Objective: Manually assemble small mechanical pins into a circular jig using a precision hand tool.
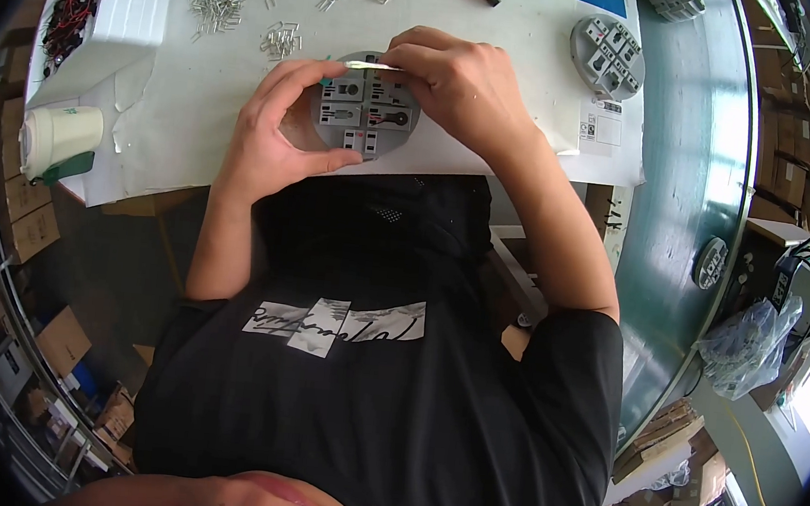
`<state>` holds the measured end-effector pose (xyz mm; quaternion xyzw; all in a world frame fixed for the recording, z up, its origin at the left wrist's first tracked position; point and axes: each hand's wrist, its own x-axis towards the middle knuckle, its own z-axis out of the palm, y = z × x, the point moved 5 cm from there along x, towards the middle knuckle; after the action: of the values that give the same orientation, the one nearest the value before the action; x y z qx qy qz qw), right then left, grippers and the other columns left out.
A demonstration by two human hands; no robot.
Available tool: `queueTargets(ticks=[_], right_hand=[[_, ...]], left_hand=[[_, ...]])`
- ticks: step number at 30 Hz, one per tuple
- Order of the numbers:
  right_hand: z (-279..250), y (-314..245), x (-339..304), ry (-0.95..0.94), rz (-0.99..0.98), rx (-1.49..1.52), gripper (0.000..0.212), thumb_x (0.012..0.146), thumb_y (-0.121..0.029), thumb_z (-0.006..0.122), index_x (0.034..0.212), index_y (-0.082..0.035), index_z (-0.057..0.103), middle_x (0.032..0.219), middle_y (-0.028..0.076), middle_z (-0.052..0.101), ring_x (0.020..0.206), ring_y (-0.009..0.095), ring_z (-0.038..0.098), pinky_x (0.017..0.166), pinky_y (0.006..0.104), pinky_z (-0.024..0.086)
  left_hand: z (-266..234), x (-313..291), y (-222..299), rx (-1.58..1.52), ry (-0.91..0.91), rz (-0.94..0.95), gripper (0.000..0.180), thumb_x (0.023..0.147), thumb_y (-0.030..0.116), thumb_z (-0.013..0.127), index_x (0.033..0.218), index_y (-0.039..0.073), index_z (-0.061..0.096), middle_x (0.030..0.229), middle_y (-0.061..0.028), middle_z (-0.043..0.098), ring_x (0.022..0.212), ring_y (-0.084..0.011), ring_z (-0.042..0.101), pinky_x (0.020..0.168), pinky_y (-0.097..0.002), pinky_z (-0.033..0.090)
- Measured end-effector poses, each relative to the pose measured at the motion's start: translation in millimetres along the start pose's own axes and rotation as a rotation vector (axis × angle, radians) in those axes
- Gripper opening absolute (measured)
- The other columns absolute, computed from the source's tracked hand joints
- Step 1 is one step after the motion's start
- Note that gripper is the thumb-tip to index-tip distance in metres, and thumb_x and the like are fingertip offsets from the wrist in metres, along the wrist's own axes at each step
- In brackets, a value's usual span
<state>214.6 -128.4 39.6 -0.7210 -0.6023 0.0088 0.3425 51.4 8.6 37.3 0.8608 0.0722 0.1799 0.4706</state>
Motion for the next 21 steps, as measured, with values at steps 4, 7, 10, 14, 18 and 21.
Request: queueTargets(ticks=[4,7,10,14,18,21], right_hand=[[-19,-1,-11,0.241,0.202,0.334,0.012,0.099,-0.013,0.071,0.105,-0.005,0.078,0.099,0.008,0.077,0.066,0.014,0.068,0.055,0.0290,0.051],[-34,20,-38,0.439,0.467,0.976,0.020,0.105,-0.017,0.066,0.112,-0.001,0.075,0.098,0.012,0.076,0.061,0.009,0.060,0.052,0.0260,0.046],[-23,34,-58,0.582,0.640,1.264,0.026,0.109,-0.020,0.062,0.117,0.003,0.072,0.096,0.014,0.075,0.057,0.007,0.054,0.050,0.0241,0.042],[-13,44,-66,0.644,0.709,1.223,0.031,0.112,-0.022,0.057,0.123,0.005,0.069,0.093,0.012,0.072,0.053,0.007,0.047,0.050,0.0240,0.038],[-13,42,-65,0.620,0.690,1.250,0.036,0.114,-0.025,0.051,0.127,0.004,0.066,0.092,0.010,0.071,0.055,0.009,0.045,0.052,0.0255,0.038],[-13,39,-63,0.588,0.673,1.261,0.040,0.115,-0.029,0.047,0.132,0.004,0.064,0.092,0.011,0.070,0.056,0.011,0.047,0.054,0.0262,0.040]], left_hand=[[-9,7,-2,0.033,0.088,0.094,0.057,0.077,0.014,0.091,0.129,0.007,0.067,0.113,-0.0091,0.071,0.106,-0.0306,0.068,0.095,-0.0425,0.056],[-14,15,11,0.050,0.131,0.108,0.043,0.086,0.013,0.085,0.125,0.005,0.068,0.105,-0.0106,0.072,0.097,-0.0312,0.070,0.088,-0.0422,0.058],[-10,36,27,0.015,0.120,0.065,0.029,0.092,0.011,0.079,0.118,0.002,0.069,0.096,-0.0130,0.074,0.087,-0.0319,0.072,0.079,-0.0417,0.058],[9,59,18,0.204,-0.217,-0.054,0.023,0.094,0.014,0.077,0.111,0.000,0.069,0.092,-0.0164,0.073,0.081,-0.0335,0.072,0.070,-0.0421,0.057],[17,70,22,0.377,-0.268,0.080,0.022,0.093,0.015,0.078,0.111,0.003,0.071,0.084,-0.0122,0.074,0.078,-0.0311,0.073,0.072,-0.0378,0.056],[22,76,24,0.527,-0.378,0.046,0.034,0.088,0.024,0.083,0.113,0.004,0.072,0.097,-0.0124,0.076,0.086,-0.0312,0.074,0.074,-0.0397,0.057]])
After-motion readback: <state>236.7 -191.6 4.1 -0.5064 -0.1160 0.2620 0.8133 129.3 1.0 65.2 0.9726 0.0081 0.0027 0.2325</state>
